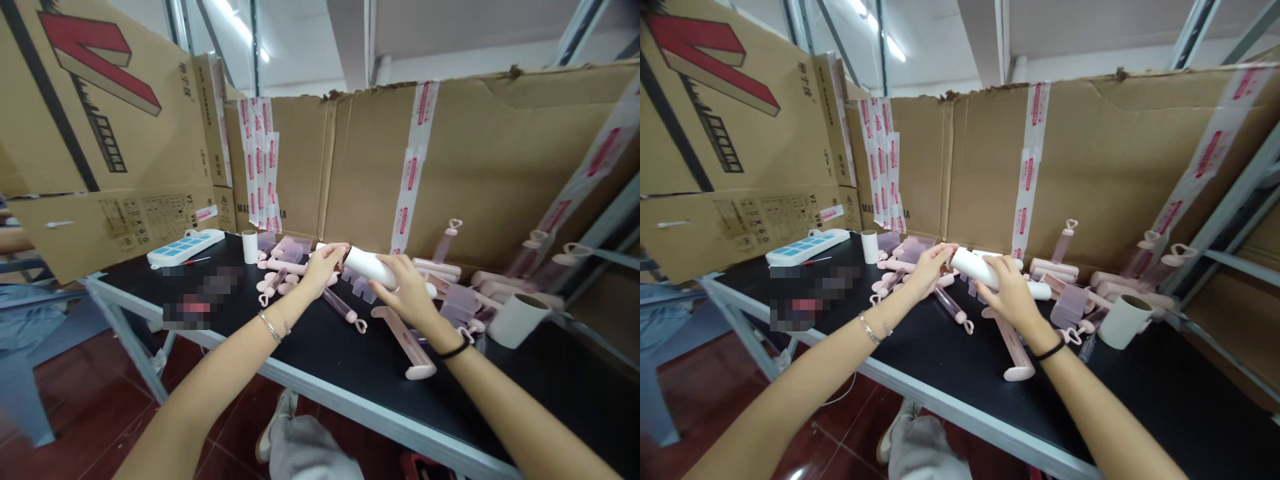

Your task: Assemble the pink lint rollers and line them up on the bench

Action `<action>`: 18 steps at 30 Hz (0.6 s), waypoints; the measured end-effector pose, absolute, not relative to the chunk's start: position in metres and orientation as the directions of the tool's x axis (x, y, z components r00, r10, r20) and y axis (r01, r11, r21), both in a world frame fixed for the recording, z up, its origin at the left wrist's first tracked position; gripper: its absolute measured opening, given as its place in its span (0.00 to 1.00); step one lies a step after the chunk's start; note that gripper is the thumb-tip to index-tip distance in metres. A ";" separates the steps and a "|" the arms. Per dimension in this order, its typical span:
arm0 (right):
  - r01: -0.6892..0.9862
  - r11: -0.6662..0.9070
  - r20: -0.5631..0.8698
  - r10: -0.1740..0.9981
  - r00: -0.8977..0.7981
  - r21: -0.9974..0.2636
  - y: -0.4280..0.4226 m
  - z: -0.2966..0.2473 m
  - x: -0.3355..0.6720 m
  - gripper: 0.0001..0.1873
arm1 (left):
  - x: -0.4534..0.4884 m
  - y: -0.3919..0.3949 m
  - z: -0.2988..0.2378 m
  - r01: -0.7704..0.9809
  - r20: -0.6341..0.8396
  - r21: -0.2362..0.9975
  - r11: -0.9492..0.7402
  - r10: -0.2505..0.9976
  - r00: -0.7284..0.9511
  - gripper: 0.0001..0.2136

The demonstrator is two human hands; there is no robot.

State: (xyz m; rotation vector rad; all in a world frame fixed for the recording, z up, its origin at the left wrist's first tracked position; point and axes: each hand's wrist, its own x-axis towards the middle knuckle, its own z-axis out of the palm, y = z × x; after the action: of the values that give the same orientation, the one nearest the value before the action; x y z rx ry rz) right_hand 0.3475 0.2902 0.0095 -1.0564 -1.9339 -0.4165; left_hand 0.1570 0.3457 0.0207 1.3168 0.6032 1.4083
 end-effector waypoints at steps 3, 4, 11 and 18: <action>0.794 0.581 0.787 0.569 -0.239 -0.179 0.286 -0.004 0.345 0.20 | 0.174 0.347 0.006 -0.378 0.354 0.886 -0.269 0.919 0.176 0.14; 0.788 0.589 0.781 0.572 -0.250 -0.180 0.284 -0.007 0.346 0.20 | 0.175 0.346 0.002 -0.371 0.370 0.883 -0.286 0.912 0.178 0.14; 0.758 0.625 0.766 0.576 -0.287 -0.187 0.275 -0.011 0.339 0.20 | 0.173 0.336 -0.010 -0.344 0.440 0.863 -0.369 0.885 0.154 0.16; 0.746 0.625 0.717 0.628 -0.304 -0.230 0.270 -0.009 0.334 0.19 | 0.174 0.328 -0.005 -0.487 0.368 0.843 -0.229 0.906 0.210 0.23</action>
State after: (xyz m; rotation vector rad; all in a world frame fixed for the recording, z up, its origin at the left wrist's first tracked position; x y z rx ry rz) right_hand 0.3335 0.2701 -0.0094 -1.0768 -2.0282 -0.1838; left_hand 0.1743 0.3280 -0.0047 1.1924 0.4775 1.3857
